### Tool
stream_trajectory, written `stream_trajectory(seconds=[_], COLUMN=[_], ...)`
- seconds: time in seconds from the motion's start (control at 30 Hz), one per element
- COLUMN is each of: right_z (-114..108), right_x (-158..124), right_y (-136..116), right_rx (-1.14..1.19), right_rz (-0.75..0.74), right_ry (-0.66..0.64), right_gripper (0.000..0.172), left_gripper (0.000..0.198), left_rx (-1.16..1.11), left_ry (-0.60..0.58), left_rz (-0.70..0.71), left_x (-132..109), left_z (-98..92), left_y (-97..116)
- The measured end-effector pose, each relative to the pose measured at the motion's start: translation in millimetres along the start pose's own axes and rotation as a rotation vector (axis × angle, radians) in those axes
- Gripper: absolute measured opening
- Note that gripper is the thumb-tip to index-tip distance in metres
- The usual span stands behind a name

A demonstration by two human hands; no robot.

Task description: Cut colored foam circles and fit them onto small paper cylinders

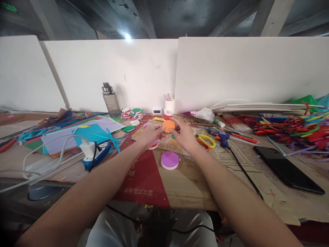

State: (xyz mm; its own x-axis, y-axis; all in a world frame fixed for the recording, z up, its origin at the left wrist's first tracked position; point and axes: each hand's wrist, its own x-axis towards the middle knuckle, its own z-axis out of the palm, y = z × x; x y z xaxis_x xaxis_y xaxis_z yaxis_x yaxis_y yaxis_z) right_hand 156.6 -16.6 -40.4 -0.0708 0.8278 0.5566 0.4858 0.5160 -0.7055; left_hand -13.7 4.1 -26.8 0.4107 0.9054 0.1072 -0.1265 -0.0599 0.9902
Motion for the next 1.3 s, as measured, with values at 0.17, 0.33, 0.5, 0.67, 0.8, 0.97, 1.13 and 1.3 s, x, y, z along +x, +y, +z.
stream_trajectory(seconds=[0.17,0.33,0.5,0.67,0.8,0.97,1.13,1.3], right_z=[3,3,-1,-1,2,2,3,4], right_x=[-2,-1,1,2,0,-2,-1,-2], right_y=[2,3,-5,-6,-4,-3,-3,-7], right_rx=[-0.153,-0.015,0.207,0.227,0.149,0.082,0.045,0.031], right_rz=[-0.083,-0.021,0.018,-0.001,-0.051,-0.097,-0.062,-0.025], right_ry=[-0.022,-0.034,-0.072,-0.07,-0.022,-0.016,-0.009,-0.016], right_gripper=[0.063,0.059,0.057,0.058,0.06,0.059,0.055,0.053], left_gripper=[0.022,0.03,0.038,0.031,0.029,0.037,0.04,0.046], left_rx=[0.106,-0.084,-0.366,-0.451,-0.447,-0.417,-0.404,-0.358], left_ry=[0.057,-0.027,-0.14,-0.191,-0.174,-0.185,-0.137,-0.153], left_rz=[0.002,-0.01,-0.067,-0.074,-0.017,0.008,-0.037,-0.031], left_x=[0,1,3,4,5,8,7,5], left_z=[-3.5,-4.3,-3.8,-3.6,-4.4,-4.9,-2.6,-2.4], left_y=[-2,-1,-2,-6,-8,-12,-10,-8])
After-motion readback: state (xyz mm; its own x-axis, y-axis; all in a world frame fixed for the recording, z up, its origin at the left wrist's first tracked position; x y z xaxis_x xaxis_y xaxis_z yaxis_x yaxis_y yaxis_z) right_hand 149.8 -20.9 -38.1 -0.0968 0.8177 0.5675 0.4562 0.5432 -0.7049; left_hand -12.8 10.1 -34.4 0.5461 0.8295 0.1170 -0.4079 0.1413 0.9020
